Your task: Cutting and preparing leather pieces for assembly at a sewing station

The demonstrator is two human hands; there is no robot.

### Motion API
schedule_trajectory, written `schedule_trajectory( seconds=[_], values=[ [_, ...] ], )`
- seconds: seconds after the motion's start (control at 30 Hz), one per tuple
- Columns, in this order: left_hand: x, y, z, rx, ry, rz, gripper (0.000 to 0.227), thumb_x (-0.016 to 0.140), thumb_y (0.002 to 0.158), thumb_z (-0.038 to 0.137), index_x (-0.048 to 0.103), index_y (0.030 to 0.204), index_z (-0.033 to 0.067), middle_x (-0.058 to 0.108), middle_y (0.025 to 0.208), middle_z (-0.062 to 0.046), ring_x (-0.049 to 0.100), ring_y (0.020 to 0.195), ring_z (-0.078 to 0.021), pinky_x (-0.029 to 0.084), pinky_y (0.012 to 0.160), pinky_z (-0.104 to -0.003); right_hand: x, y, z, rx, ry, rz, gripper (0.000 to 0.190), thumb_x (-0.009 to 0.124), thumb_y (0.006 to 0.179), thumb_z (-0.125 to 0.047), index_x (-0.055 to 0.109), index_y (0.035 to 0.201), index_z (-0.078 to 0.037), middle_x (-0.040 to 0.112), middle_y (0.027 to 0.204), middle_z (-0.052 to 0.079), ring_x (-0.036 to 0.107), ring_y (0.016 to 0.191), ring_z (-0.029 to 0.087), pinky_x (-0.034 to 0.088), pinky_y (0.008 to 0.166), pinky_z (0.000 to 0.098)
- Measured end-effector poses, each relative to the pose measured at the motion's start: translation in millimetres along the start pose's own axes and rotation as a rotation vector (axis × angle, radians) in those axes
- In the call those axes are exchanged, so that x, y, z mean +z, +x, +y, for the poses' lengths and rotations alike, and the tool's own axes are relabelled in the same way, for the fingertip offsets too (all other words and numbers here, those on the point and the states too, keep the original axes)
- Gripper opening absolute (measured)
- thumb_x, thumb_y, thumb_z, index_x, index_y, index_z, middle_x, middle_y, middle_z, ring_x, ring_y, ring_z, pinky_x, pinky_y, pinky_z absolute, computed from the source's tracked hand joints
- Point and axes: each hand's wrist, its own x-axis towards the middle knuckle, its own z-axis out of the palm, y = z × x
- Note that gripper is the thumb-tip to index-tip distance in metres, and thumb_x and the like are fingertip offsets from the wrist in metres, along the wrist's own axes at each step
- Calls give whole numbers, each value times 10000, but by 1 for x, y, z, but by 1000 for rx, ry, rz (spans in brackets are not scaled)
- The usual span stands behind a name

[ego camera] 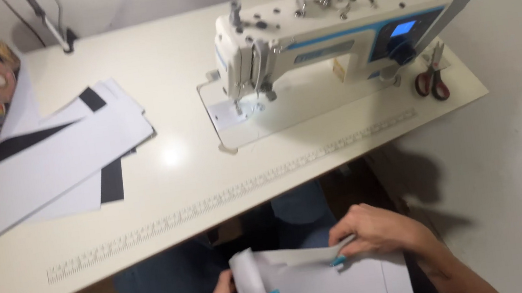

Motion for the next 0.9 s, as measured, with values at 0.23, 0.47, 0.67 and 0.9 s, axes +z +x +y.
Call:
schedule_trajectory(
  seconds=[0.23, 0.47, 0.67, 0.9],
  values=[
    [-23, -22, 4, 71, 403, 334, 265, 707, 641, 283, 688, 883, 179, 654, 689, 59, 536, 674, -42, 429, 615, -215, -8, -4, -15, 107, 151, 66, 177, 691, 670, -297, 688, 799, -176, 676, 646, -82, 524, 530, 43, 374, 508, 190],
    [-93, -116, 23, -303, 732, 525, 249, 579, 754, 320, 658, 990, 329, 699, 855, 41, 605, 864, -198, 435, 731, -284, 33, 81, -60, 25, 372, 6, 148, 754, 676, -228, 678, 715, -107, 598, 594, -60, 476, 562, 13, 382, 513, 175],
    [-126, -174, 54, -249, 571, 762, 272, 559, 747, 349, 677, 928, 184, 658, 688, -15, 550, 663, -180, 372, 611, -285, 50, 132, -87, -5, 552, -96, 181, 692, 719, -169, 670, 863, -62, 635, 688, -14, 520, 594, 46, 363, 530, 170],
    [-167, -137, 20, -68, 422, 762, 342, 648, 646, 185, 665, 932, -1, 665, 895, -203, 586, 944, -374, 467, 771, -443, 75, 159, -70, -11, 574, -108, 272, 741, 646, -190, 661, 857, -39, 662, 662, 69, 608, 594, 148, 488, 555, 254]
  ],
)
